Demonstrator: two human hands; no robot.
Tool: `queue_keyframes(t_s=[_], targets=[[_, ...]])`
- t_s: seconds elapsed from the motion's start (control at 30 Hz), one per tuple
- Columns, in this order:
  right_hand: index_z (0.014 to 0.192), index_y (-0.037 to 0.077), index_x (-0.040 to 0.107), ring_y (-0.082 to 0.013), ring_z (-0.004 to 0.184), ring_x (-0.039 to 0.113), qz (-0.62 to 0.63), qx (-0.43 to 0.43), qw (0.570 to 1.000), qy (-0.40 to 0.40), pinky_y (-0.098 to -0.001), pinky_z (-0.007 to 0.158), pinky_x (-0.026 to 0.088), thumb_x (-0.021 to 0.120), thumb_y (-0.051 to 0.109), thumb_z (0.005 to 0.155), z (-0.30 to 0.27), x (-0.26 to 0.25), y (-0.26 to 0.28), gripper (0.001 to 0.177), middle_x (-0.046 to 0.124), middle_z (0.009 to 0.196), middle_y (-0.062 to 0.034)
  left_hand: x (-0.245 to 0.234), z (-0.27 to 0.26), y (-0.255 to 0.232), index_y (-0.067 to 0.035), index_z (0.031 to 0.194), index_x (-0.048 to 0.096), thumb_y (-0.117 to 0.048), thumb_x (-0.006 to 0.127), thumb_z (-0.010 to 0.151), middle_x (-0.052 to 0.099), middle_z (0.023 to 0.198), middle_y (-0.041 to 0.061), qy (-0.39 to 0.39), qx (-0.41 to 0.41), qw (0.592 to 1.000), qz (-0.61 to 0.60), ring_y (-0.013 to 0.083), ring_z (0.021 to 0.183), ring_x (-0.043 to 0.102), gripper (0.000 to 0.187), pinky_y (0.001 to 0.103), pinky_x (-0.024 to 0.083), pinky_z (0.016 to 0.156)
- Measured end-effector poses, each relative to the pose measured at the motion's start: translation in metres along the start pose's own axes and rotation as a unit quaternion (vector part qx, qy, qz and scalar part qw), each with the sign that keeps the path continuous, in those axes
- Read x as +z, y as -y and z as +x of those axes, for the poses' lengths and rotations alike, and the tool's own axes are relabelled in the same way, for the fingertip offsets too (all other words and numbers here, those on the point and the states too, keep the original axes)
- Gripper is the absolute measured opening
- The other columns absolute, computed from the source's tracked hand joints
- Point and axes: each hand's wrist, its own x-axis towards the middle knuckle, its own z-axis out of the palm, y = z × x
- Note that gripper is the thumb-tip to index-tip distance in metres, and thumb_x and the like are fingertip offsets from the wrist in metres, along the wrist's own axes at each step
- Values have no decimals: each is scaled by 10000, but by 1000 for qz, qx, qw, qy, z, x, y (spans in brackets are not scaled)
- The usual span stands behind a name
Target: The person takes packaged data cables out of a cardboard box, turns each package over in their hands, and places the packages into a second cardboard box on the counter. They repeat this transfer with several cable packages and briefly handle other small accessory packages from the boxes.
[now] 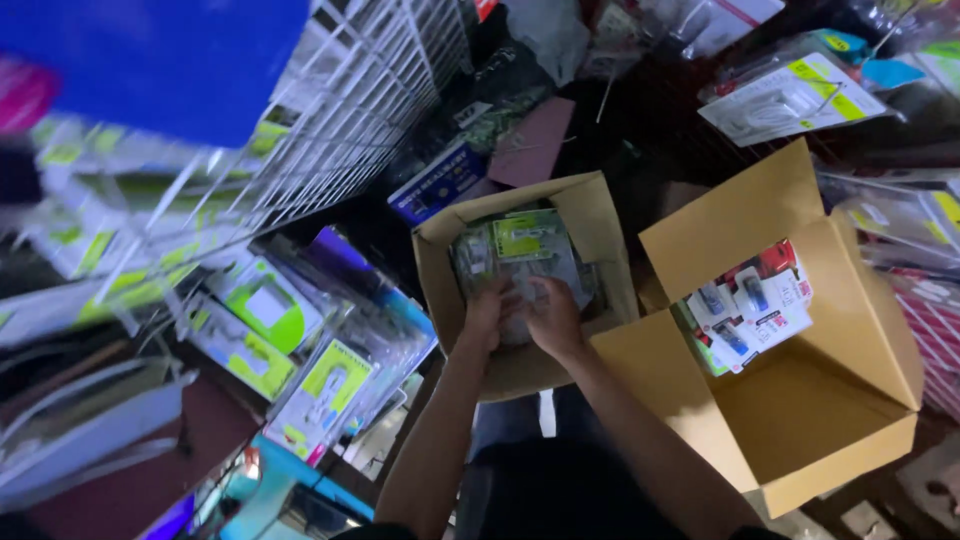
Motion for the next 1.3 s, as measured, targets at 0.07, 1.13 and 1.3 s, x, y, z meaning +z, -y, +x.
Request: queue_keyframes(t_s=[0.07,1.13,1.3], targets=[[1263,56,637,-276,932,690,3,26,1000,-8,-387,839,568,794,157,819,9,12,0,481,627,1249,-151,-15,64,14,-120,1184,650,-336,589,976,655,1070,83,8,21,1000,-12,209,860,660,305,363,557,716],[1207,13,729,-224,700,625,283,41,947,149,-376,596,482,680,344,1025,-9,59,-60,381,642,832,-205,4,-70,-31,-93,1318,617,-89,719,828,725,867,80,-140,369,877,276,173,773,710,500,318,581,707],[1247,287,552,-183,724,678,403,332,847,105,-353,580,519,617,500,888,-50,-22,62,422,661,1038,-16,9,-188,-33,-18,1309,624,54,624,877,708,987,79,-35,388,895,216,157,895,655,438,284,545,796]])
